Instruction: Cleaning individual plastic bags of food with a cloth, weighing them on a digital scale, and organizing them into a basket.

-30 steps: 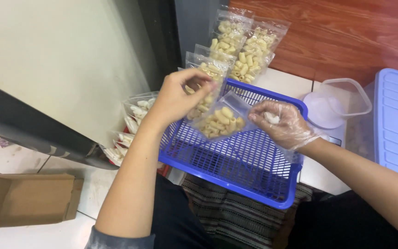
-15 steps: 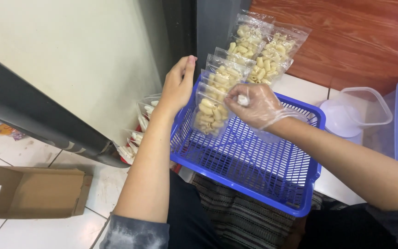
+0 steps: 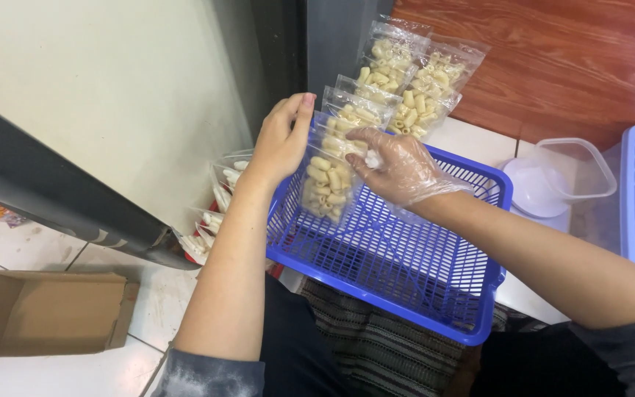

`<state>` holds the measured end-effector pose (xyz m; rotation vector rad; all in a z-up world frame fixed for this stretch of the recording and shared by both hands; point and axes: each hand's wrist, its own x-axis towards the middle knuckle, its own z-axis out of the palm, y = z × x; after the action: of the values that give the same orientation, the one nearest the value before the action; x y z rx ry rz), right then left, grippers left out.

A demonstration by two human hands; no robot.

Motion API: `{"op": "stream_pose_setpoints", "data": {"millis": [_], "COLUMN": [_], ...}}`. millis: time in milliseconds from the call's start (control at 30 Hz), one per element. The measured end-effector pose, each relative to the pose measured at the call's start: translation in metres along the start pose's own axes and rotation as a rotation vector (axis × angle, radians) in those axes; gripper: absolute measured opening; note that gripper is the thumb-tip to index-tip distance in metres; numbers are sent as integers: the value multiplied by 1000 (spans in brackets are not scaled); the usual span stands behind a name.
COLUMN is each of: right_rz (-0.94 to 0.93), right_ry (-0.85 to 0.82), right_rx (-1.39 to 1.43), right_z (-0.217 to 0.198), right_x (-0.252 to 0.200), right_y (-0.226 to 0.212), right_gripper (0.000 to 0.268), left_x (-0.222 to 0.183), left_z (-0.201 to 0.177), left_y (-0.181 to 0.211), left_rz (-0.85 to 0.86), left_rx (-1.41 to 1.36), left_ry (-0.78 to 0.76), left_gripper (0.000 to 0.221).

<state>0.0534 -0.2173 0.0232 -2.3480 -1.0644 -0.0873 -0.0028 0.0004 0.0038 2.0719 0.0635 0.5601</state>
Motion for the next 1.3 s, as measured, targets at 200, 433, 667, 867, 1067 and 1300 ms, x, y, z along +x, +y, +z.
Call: {"op": "stream_pose_setpoints", "data": {"millis": [200, 433, 667, 867, 1067, 1300], "right_rz": [-101, -291, 385, 642, 717, 802], "right_ry": [124, 381, 36, 52, 112, 150], "right_rx": [70, 119, -189, -83, 93, 328], "right_z": [-10, -40, -92, -63, -40, -42], "right_x": [-15, 16, 40, 45, 53, 49], "right_y": [-6, 64, 105, 193, 224, 211], "right_gripper": [31, 18, 25, 38, 46, 36], "left_x": [1, -3, 0, 0, 1, 3], "left_z": [4, 8, 16, 11, 11, 13], "left_y": [-1, 12, 5, 7, 4, 9], "left_rz": [66, 219, 264, 217, 226, 219], "left_rx": [30, 138, 179, 131, 142, 130], "left_ry": [20, 140, 223, 113, 119, 112], "left_gripper": [62, 49, 40, 47, 45, 45]}}
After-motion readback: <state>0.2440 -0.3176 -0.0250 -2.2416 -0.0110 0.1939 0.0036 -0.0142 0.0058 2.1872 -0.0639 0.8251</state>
